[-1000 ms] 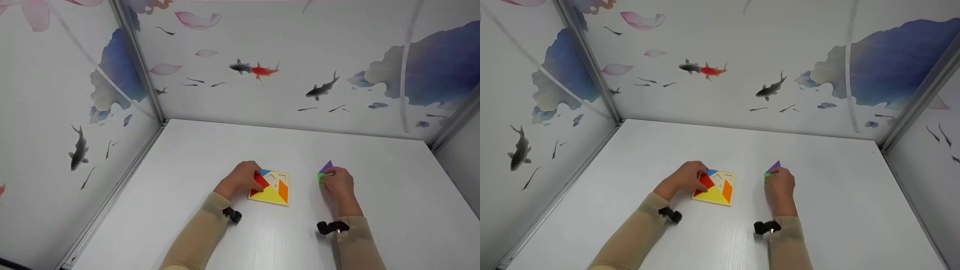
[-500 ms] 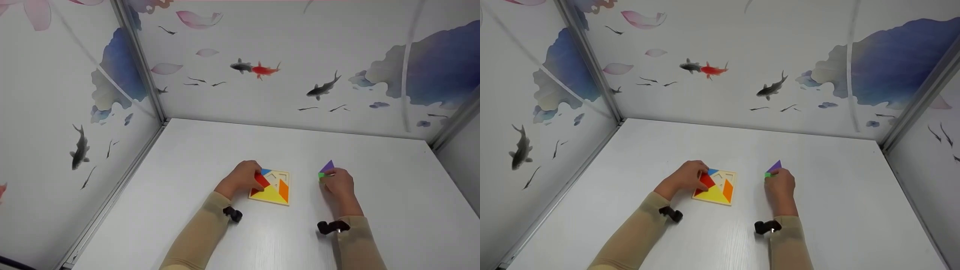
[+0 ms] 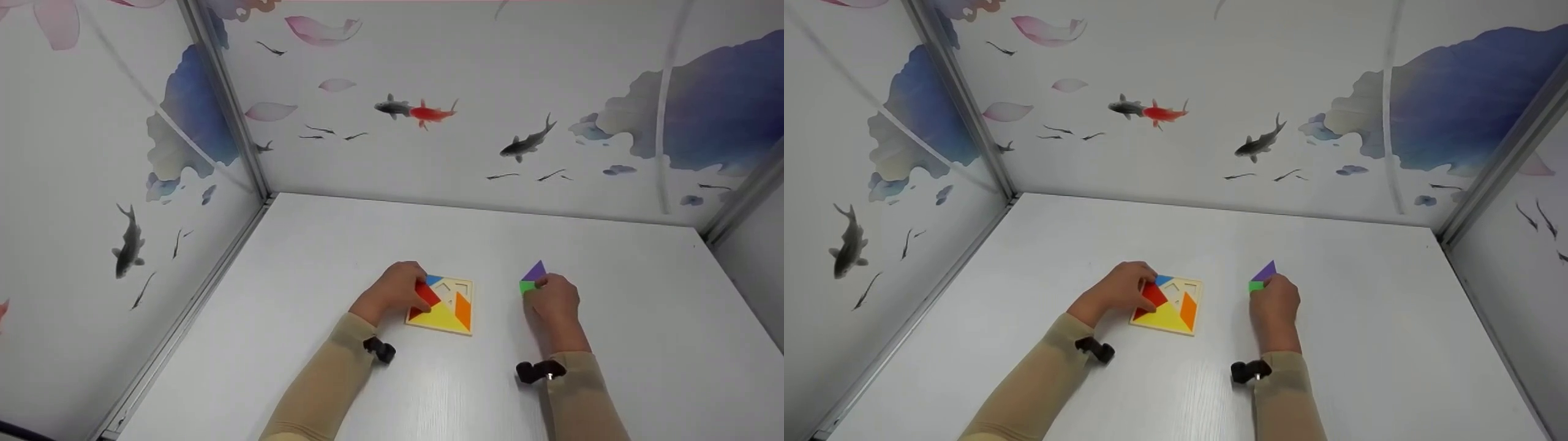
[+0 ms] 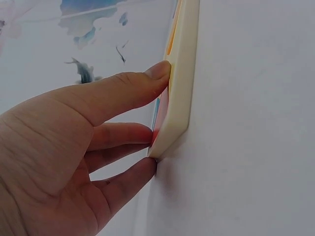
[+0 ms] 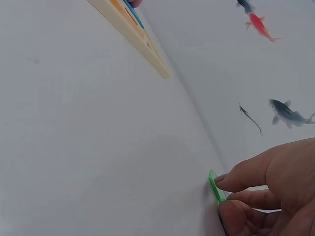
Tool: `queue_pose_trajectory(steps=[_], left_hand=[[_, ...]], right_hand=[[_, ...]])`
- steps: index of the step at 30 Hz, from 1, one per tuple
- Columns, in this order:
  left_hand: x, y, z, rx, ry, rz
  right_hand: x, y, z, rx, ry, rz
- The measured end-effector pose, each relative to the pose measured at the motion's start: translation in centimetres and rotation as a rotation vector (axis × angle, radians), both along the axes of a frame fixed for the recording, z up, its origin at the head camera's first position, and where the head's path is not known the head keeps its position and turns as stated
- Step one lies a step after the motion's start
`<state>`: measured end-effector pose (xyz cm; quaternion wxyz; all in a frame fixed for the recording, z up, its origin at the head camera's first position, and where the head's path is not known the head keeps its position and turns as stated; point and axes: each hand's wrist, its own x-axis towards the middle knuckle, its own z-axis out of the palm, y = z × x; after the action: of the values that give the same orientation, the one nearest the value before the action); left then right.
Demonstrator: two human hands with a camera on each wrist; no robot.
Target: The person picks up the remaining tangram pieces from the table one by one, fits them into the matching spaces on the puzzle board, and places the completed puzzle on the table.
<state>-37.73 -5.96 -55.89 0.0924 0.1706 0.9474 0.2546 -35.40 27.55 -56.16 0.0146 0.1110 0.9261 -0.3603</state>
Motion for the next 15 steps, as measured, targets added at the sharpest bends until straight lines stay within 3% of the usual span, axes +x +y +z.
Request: queue_pose_trajectory(steps=[15], left_hand=[[-0.16, 0.06, 0.19, -0.010, -0.004, -0.009]], right_hand=[[0.33, -0.41, -0.13, 0.039, 0.046, -0.008]])
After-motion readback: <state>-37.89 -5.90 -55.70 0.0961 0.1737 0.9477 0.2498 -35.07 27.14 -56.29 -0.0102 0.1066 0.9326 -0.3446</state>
